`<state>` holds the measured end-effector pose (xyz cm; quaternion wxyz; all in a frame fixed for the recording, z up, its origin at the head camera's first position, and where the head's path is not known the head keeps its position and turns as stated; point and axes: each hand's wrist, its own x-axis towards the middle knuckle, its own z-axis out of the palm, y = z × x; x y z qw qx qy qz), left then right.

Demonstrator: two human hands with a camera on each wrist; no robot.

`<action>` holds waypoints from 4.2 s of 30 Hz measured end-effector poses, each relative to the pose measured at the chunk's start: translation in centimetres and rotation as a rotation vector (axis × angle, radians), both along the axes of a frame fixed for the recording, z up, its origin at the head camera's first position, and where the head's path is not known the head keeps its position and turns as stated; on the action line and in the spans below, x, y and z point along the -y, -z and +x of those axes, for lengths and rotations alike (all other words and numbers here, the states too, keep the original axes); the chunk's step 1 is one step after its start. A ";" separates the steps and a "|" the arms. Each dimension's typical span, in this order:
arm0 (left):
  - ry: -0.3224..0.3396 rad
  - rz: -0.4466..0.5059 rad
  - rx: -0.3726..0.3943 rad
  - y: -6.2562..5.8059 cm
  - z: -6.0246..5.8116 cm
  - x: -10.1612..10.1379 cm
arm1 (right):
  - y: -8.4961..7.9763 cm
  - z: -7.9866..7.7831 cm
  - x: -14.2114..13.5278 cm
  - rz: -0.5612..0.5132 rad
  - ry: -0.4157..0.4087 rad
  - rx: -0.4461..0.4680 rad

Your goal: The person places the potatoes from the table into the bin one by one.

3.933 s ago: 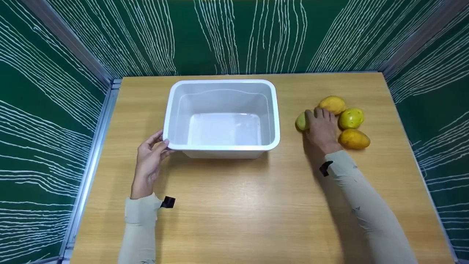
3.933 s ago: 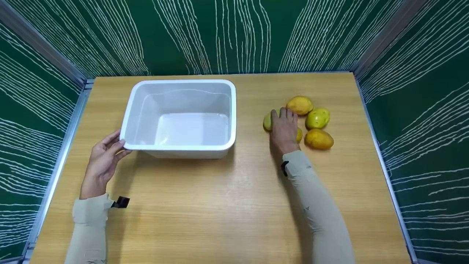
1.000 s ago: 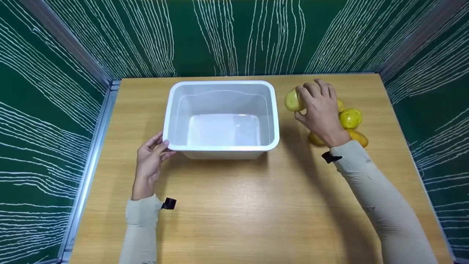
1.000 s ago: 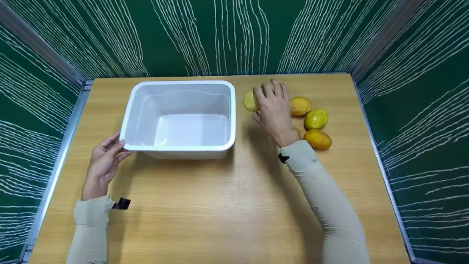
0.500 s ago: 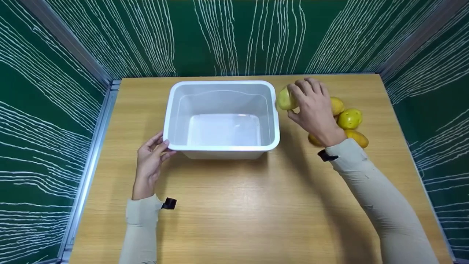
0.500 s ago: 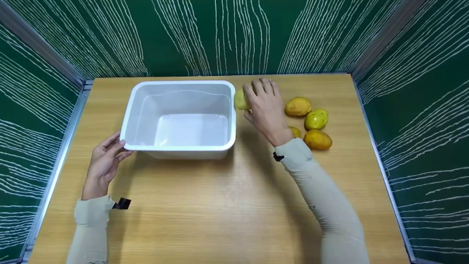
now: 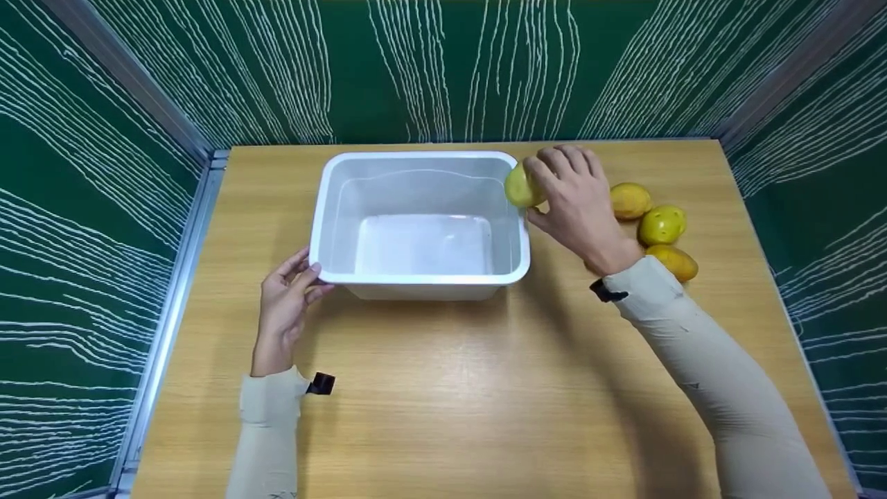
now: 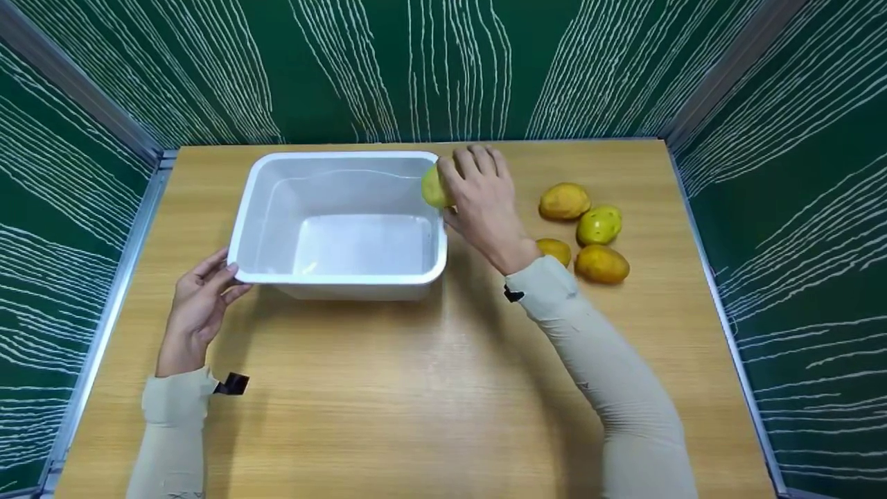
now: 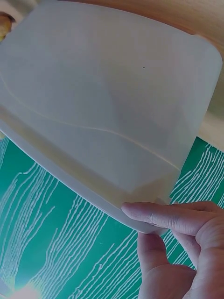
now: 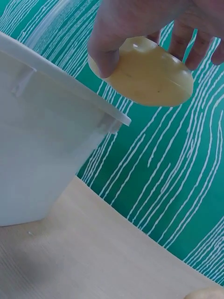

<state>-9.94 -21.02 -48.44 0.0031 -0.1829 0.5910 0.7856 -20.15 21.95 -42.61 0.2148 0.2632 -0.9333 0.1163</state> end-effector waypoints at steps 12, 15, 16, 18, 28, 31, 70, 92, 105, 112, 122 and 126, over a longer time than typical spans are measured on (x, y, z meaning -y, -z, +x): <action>0.006 0.033 -0.030 0.1 0.0 0.0 | -1.0 -0.1 2.3 0.071 -0.043 0.034; -0.006 0.030 -0.023 0.2 0.0 0.0 | -1.3 -0.1 2.8 0.087 -0.057 0.046; -0.007 0.026 -0.021 0.2 0.0 -0.1 | -1.3 -0.2 2.9 0.091 -0.061 0.046; -0.007 0.025 -0.015 0.2 -0.1 -0.1 | -1.4 -0.2 3.1 0.098 -0.072 0.042; -0.005 0.031 -0.021 0.3 -0.1 0.0 | -2.4 -0.6 4.3 0.170 -0.090 0.087; -0.008 0.029 -0.021 0.4 0.0 0.0 | -2.8 -0.8 4.7 0.216 -0.079 0.136; 0.007 0.046 -0.044 0.3 0.0 0.1 | -4.1 -3.6 9.9 0.446 -0.028 0.501; -0.016 0.040 -0.010 0.4 -0.1 0.1 | -2.7 -5.5 12.1 0.473 0.038 0.621; -0.023 0.048 -0.042 0.7 -0.1 0.0 | -1.7 -6.0 12.9 0.452 0.081 0.772; -0.031 0.044 -0.023 0.6 0.0 -0.1 | -1.1 -6.3 12.9 0.427 0.091 0.862; -0.029 0.036 -0.006 0.4 -0.1 0.0 | -0.6 -6.7 12.8 0.398 0.164 1.015; -0.022 0.043 -0.013 0.4 0.0 -0.1 | 0.0 -6.7 12.8 0.375 0.178 1.036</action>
